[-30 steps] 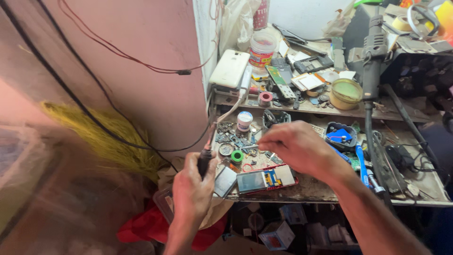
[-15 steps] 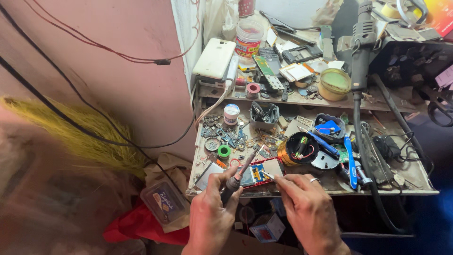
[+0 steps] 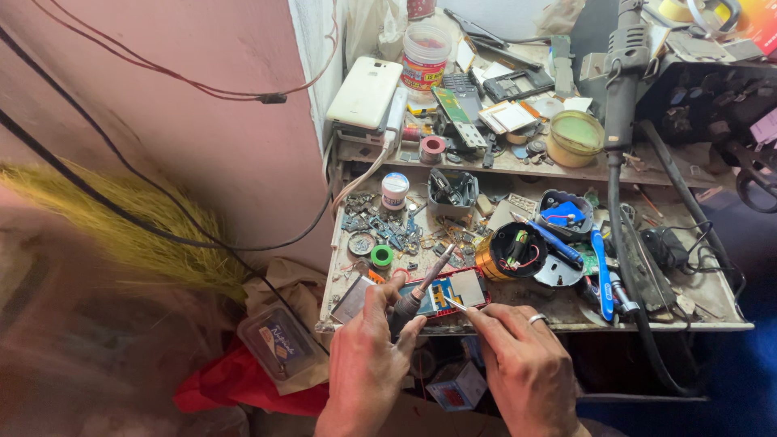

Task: The person uses a soldering iron and tweezers to work on a small electronic device on a cluttered workbench. They repeatedly apply heat to specific points on the device while holding it steady with the other hand.

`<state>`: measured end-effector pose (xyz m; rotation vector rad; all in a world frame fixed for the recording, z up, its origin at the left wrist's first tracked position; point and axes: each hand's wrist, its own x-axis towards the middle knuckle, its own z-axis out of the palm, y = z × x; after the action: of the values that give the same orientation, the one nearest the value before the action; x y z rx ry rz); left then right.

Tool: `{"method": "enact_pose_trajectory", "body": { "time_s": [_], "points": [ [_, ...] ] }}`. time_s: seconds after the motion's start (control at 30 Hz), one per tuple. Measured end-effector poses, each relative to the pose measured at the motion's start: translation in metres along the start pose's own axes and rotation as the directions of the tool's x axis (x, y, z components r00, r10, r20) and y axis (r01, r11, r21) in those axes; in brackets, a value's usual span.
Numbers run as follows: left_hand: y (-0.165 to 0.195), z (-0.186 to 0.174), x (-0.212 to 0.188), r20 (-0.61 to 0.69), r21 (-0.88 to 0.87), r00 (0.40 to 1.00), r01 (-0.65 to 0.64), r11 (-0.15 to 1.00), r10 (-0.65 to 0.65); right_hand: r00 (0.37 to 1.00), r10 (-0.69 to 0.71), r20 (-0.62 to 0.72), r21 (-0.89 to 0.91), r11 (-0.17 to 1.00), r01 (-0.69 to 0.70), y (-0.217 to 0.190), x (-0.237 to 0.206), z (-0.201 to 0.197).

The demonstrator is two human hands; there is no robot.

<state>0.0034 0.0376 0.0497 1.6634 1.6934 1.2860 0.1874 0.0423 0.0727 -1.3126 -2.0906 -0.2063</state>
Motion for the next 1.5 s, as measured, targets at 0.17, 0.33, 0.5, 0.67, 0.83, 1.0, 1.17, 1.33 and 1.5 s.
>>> {"method": "enact_pose_trajectory", "body": {
  "time_s": [0.17, 0.33, 0.5, 0.67, 0.83, 1.0, 1.17, 1.33, 1.5],
  "points": [
    [0.002, -0.001, 0.0, -0.005, 0.011, 1.0, 0.005, 1.0, -0.005, 1.0, -0.012, 0.016, -0.036, 0.999, 0.013, -0.001, -0.004, 0.0],
    [0.001, -0.001, 0.0, 0.0, 0.035, 1.0, 0.008, 0.999, -0.008, 1.0, -0.002, 0.009, -0.022, 1.0, 0.002, 0.005, -0.007, -0.005],
    [0.001, 0.001, 0.0, -0.018, 0.039, 1.0, 0.001, 0.999, 0.0, 0.999, 0.015, -0.031, 0.021, 1.0, -0.015, 0.007, -0.003, -0.007],
    [0.0, 0.0, 0.0, -0.017, 0.046, 1.0, -0.016, 0.999, 0.017, 0.998, -0.066, 0.023, -0.024, 0.998, 0.066, 0.004, 0.003, -0.001],
    [-0.002, 0.0, 0.0, -0.012, 0.045, 1.0, -0.011, 0.999, 0.012, 0.991, -0.116, 0.061, -0.08, 0.989, 0.121, 0.002, 0.0, 0.0],
    [0.0, -0.001, 0.0, 0.0, 0.049, 1.0, -0.006, 0.999, 0.006, 0.985, -0.141, 0.1, -0.138, 0.978, 0.154, 0.002, -0.003, -0.005],
    [0.003, -0.002, -0.002, -0.008, 0.049, 1.0, 0.001, 0.999, -0.001, 0.964, -0.228, 0.138, -0.144, 0.958, 0.247, 0.006, -0.002, -0.012],
    [0.004, -0.002, -0.002, -0.015, 0.044, 1.0, -0.015, 0.999, 0.016, 0.982, -0.113, 0.151, 0.105, 0.99, 0.098, 0.021, 0.001, -0.017],
    [0.003, -0.002, -0.002, -0.008, 0.051, 1.0, 0.0, 0.999, 0.0, 0.991, -0.057, 0.122, 0.272, 0.962, 0.022, 0.03, 0.002, -0.012]
  ]
}}
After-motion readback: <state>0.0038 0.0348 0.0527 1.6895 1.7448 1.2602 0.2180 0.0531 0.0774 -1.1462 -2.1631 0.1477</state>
